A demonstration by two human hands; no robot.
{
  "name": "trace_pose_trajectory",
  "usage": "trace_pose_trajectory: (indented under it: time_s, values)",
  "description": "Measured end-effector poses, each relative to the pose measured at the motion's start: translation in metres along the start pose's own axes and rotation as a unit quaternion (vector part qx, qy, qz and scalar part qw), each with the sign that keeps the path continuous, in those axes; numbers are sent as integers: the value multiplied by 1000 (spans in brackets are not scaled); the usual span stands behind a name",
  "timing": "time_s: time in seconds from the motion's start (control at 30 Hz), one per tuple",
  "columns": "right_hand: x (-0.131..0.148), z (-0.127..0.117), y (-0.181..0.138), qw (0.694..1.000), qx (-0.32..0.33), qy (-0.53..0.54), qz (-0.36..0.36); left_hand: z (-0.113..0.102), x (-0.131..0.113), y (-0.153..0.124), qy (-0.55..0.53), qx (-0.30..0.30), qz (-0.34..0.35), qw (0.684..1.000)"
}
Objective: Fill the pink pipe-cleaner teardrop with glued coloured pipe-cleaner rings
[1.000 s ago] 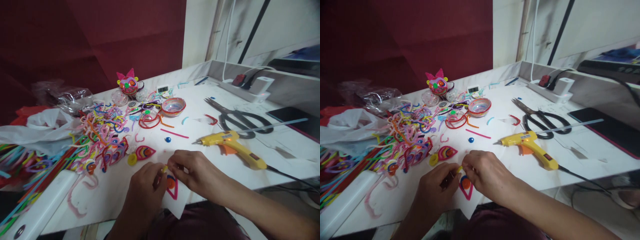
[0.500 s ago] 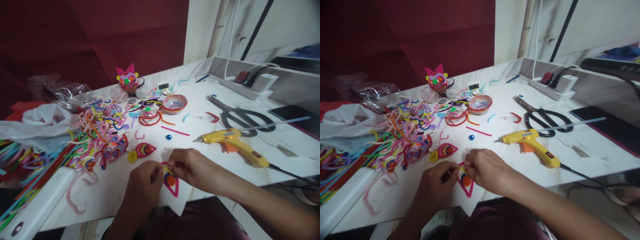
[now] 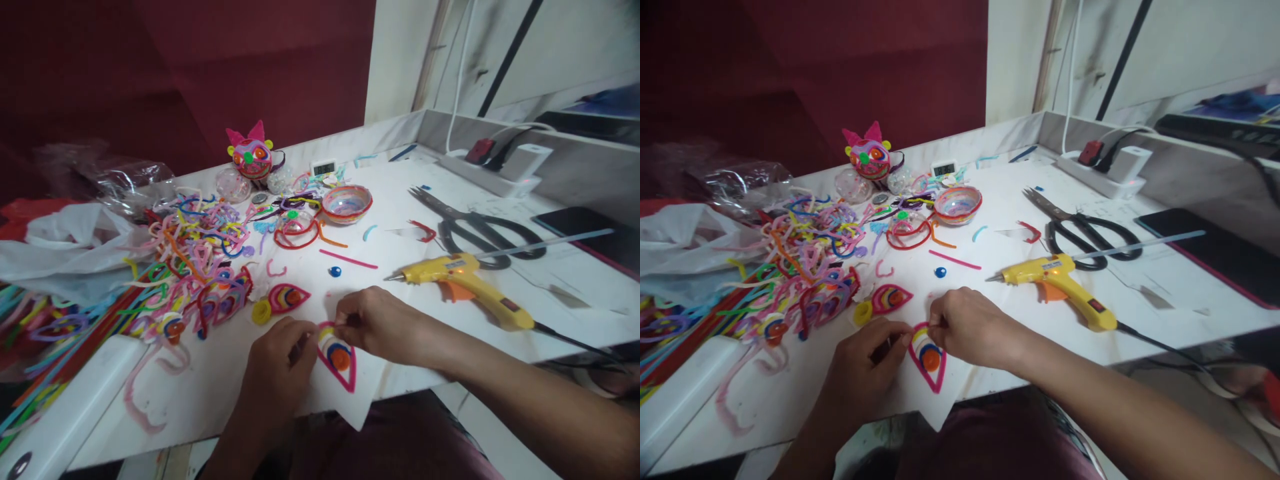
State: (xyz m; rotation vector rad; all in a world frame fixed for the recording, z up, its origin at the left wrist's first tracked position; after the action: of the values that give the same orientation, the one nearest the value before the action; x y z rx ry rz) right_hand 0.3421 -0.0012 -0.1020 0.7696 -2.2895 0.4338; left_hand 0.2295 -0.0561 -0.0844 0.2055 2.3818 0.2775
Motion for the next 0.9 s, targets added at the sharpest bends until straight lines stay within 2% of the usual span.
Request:
trace_pose_trajectory:
  time_s: [0.2, 0.67, 0.9]
  values:
    - [1, 3, 1, 999, 11, -28, 13, 4, -1, -2, -8, 16, 43, 999]
    - [0, 4, 1, 999, 7, -44, 14, 13, 2, -1, 12, 59, 26, 998]
    - [1, 4, 2, 999, 16, -41, 3, 20, -2, -2, 33, 89, 66, 993]
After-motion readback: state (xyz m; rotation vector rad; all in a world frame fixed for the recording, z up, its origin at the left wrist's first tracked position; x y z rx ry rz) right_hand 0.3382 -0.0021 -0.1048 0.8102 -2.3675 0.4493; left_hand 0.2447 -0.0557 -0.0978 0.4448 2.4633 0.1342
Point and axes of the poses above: each hand's wrist, its own y-axis towards the middle knuckle, its own z-axis out of the palm, x = y × z, the point moved 10 cm from there along y, towards the middle knuckle, and after that the axes turned 1 degree about -y, right-handed, at the moved point
